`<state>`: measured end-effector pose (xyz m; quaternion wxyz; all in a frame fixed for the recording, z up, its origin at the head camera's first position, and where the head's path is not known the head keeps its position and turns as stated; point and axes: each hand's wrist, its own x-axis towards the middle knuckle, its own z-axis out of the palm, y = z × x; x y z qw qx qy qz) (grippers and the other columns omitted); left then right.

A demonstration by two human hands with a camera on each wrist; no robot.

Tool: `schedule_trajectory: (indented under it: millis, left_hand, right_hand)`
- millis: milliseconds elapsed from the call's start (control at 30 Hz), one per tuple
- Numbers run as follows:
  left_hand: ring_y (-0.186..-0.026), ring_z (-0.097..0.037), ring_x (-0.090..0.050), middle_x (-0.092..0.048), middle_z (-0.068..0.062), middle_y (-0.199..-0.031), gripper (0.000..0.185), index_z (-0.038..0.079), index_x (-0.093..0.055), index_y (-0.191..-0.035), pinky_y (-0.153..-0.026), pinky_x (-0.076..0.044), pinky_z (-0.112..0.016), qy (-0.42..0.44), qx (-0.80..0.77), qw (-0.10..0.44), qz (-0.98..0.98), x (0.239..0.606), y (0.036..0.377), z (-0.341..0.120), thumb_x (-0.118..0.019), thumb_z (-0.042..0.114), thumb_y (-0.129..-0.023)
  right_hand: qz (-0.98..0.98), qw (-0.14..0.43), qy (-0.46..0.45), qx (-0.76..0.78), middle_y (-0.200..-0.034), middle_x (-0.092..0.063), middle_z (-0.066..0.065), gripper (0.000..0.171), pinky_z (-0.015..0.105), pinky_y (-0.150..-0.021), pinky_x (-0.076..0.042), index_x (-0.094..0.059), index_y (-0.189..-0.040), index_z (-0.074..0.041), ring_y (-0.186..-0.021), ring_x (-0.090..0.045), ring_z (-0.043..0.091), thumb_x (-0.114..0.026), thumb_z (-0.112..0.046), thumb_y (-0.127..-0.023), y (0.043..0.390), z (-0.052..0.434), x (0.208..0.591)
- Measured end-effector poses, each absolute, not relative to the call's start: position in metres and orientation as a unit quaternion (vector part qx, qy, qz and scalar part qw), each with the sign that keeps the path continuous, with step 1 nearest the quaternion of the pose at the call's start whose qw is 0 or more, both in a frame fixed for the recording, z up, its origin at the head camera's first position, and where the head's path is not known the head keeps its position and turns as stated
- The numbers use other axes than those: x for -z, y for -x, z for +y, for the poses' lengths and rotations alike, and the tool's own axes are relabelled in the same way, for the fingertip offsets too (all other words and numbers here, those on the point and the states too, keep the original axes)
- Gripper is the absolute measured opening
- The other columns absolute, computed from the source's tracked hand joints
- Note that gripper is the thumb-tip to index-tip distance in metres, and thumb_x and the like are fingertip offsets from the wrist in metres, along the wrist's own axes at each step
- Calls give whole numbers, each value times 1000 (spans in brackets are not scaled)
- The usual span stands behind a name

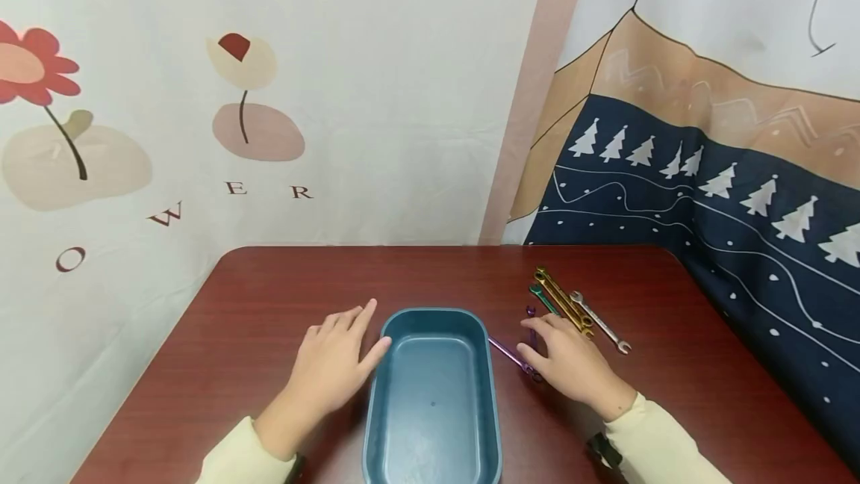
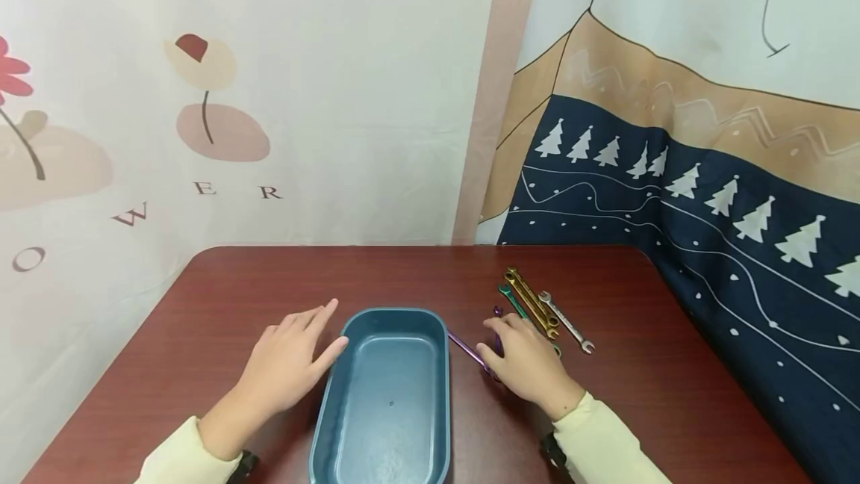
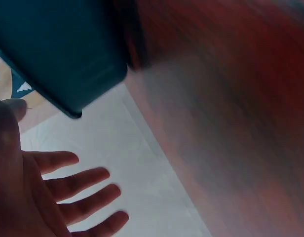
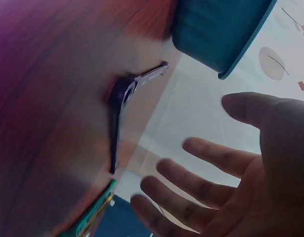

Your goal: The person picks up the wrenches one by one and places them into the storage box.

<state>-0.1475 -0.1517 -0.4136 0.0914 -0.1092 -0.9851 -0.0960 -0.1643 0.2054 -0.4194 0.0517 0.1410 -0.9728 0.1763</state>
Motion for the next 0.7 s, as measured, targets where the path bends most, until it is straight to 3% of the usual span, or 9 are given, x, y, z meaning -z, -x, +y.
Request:
schedule_trajectory:
  millis: [67,167,233,300,433,700]
  left_hand:
    - [-119,-31,-61,-65,-10,-131,68,19,-44,-152,-100,-46,-55,113,100,88,-985,414,149,-146,-54,55,-96]
    - [-90,-20,-65,-71,0,-99,64,19,-50,-149,-91,-50,-47,115,96,87,-985,415,151,-138,-57,53,-95]
    - [-67,-15,-57,-63,6,-75,61,18,-52,-147,-74,-50,-40,114,102,85,-985,414,153,-134,-59,50,-95]
    - [-52,-13,-43,-50,8,-58,60,18,-52,-147,-57,-41,-34,108,108,75,-985,414,153,-130,-60,48,-95]
    - [-42,-15,-28,-38,4,-45,61,18,-50,-148,-44,-25,-30,96,129,47,-986,414,152,-124,-60,47,-95]
    - [-41,-13,-22,-35,2,-43,64,17,-46,-151,-44,-19,-28,94,139,29,-985,413,152,-123,-62,41,-94]
  right_hand:
    - [-973,47,-141,-179,-112,-69,8,40,44,-80,-57,-69,-122,-12,-95,-66,21,-73,-34,-89,168,200,420]
    - [-970,41,-145,-189,-106,-71,6,34,43,-80,-58,-72,-116,-12,-90,-67,18,-76,-29,-87,173,192,420]
    - [-968,34,-148,-198,-105,-73,5,31,44,-83,-58,-72,-113,-11,-91,-69,18,-77,-26,-86,176,188,420]
    - [-967,21,-146,-210,-103,-74,4,29,44,-83,-58,-73,-111,-11,-90,-69,17,-78,-23,-85,177,184,420]
    - [-966,0,-138,-220,-97,-74,2,26,40,-79,-59,-73,-107,-12,-81,-65,13,-80,-20,-84,178,180,422]
    - [-966,-3,-148,-212,-77,-66,-5,15,30,-62,-50,-72,-93,-15,-64,-54,7,-81,-18,-82,179,178,425]
